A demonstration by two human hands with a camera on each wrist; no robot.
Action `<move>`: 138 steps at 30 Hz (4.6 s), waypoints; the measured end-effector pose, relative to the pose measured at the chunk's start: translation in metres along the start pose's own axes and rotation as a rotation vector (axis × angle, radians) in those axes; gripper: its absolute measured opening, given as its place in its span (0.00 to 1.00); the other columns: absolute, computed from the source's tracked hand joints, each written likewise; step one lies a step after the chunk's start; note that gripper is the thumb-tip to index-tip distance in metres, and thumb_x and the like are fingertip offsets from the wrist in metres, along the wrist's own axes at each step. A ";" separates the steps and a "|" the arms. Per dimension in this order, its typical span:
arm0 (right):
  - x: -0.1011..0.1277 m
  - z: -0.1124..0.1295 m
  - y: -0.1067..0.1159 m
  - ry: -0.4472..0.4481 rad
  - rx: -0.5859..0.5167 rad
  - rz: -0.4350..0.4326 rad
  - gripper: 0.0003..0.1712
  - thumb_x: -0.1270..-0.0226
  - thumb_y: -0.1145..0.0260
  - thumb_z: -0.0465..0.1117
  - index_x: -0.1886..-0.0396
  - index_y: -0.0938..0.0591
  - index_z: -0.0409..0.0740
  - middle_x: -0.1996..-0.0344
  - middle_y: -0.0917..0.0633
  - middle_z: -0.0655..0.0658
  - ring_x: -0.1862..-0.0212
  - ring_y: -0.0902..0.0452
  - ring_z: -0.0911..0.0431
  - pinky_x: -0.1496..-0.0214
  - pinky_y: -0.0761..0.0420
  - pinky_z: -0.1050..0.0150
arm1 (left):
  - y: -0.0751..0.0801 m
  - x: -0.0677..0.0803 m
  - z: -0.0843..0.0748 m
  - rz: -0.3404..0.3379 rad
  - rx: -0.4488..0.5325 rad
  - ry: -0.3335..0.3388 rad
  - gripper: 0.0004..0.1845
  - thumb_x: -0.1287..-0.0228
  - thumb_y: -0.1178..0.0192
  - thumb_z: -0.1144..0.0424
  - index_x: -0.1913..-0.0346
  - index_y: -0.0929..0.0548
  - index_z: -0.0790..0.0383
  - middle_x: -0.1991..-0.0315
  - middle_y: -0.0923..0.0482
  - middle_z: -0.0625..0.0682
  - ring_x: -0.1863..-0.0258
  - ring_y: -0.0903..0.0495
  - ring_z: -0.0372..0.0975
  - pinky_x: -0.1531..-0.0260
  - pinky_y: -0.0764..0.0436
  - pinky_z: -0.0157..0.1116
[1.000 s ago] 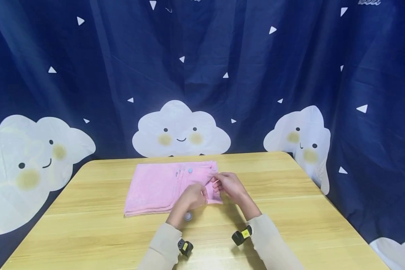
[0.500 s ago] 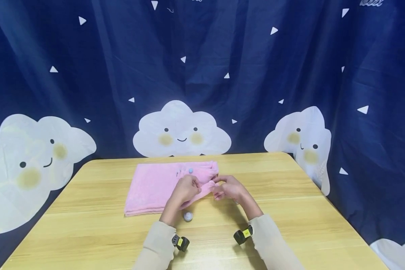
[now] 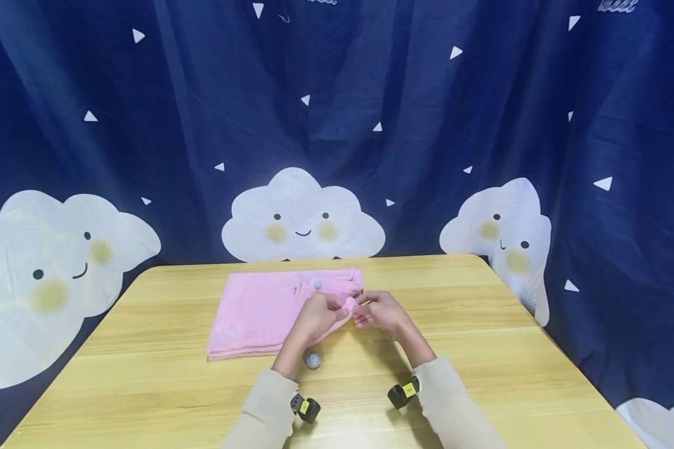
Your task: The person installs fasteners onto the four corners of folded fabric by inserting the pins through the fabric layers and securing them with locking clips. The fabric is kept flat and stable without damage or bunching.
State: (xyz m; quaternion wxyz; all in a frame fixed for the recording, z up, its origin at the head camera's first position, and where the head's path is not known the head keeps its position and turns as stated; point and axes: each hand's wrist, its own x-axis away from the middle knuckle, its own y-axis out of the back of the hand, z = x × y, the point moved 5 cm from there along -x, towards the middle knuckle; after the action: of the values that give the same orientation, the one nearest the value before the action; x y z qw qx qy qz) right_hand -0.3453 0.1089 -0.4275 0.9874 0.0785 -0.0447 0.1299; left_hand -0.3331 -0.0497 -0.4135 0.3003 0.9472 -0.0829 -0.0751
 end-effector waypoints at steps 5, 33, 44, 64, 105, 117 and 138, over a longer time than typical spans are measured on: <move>0.000 0.000 0.000 -0.011 -0.005 -0.005 0.11 0.32 0.40 0.27 0.53 0.21 0.23 0.69 0.16 0.36 0.72 0.18 0.56 0.61 0.13 0.62 | 0.001 -0.001 0.000 -0.050 -0.006 -0.015 0.03 0.38 0.31 0.66 0.64 0.09 0.62 0.64 0.11 0.52 0.65 0.20 0.39 0.60 0.22 0.38; 0.017 -0.005 0.054 -0.212 0.745 -0.073 0.19 0.31 0.31 0.45 0.74 0.18 0.32 0.83 0.14 0.38 0.81 0.19 0.53 0.74 0.16 0.62 | 0.010 -0.001 0.000 -0.112 0.005 0.023 0.04 0.38 0.30 0.66 0.63 0.10 0.63 0.63 0.11 0.55 0.59 0.15 0.45 0.50 0.18 0.47; 0.017 -0.015 0.050 -0.296 0.781 -0.035 0.13 0.37 0.27 0.39 0.74 0.18 0.33 0.79 0.15 0.40 0.79 0.16 0.52 0.73 0.14 0.61 | 0.010 -0.001 0.000 -0.112 0.009 0.026 0.05 0.38 0.31 0.67 0.62 0.10 0.64 0.62 0.11 0.56 0.60 0.15 0.45 0.51 0.17 0.46; 0.006 0.010 0.019 0.046 0.543 -0.076 0.03 0.41 0.27 0.33 0.73 0.13 0.40 0.81 0.14 0.43 0.77 0.19 0.56 0.71 0.17 0.61 | 0.008 -0.002 -0.001 -0.145 0.060 0.010 0.07 0.43 0.29 0.68 0.61 0.11 0.64 0.65 0.11 0.55 0.65 0.14 0.43 0.57 0.16 0.42; 0.003 0.001 -0.007 -0.065 -0.096 0.206 0.22 0.18 0.49 0.43 0.46 0.26 0.24 0.65 0.15 0.38 0.64 0.13 0.53 0.51 0.12 0.57 | 0.010 0.001 -0.007 -0.115 0.089 -0.056 0.08 0.49 0.30 0.78 0.70 0.09 0.61 0.69 0.10 0.52 0.61 0.12 0.43 0.52 0.16 0.45; 0.000 -0.001 -0.008 -0.053 -0.128 0.123 0.17 0.24 0.45 0.35 0.48 0.25 0.23 0.71 0.16 0.44 0.68 0.15 0.57 0.56 0.12 0.63 | 0.012 0.001 -0.002 -0.126 0.067 0.008 0.05 0.47 0.27 0.71 0.65 0.10 0.62 0.66 0.10 0.54 0.61 0.13 0.45 0.52 0.18 0.47; -0.001 -0.002 -0.012 -0.019 -0.173 0.008 0.08 0.36 0.45 0.30 0.62 0.23 0.29 0.73 0.18 0.45 0.70 0.17 0.58 0.59 0.13 0.65 | 0.011 0.002 -0.003 -0.107 0.005 0.004 0.04 0.48 0.28 0.72 0.68 0.08 0.63 0.66 0.10 0.53 0.60 0.15 0.43 0.55 0.19 0.42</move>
State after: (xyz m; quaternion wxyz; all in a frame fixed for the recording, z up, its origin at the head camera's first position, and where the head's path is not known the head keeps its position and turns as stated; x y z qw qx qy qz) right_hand -0.3426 0.0973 -0.4311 0.9895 -0.0061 -0.0655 0.1288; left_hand -0.3317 -0.0574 -0.4042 0.2937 0.9512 -0.0319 -0.0889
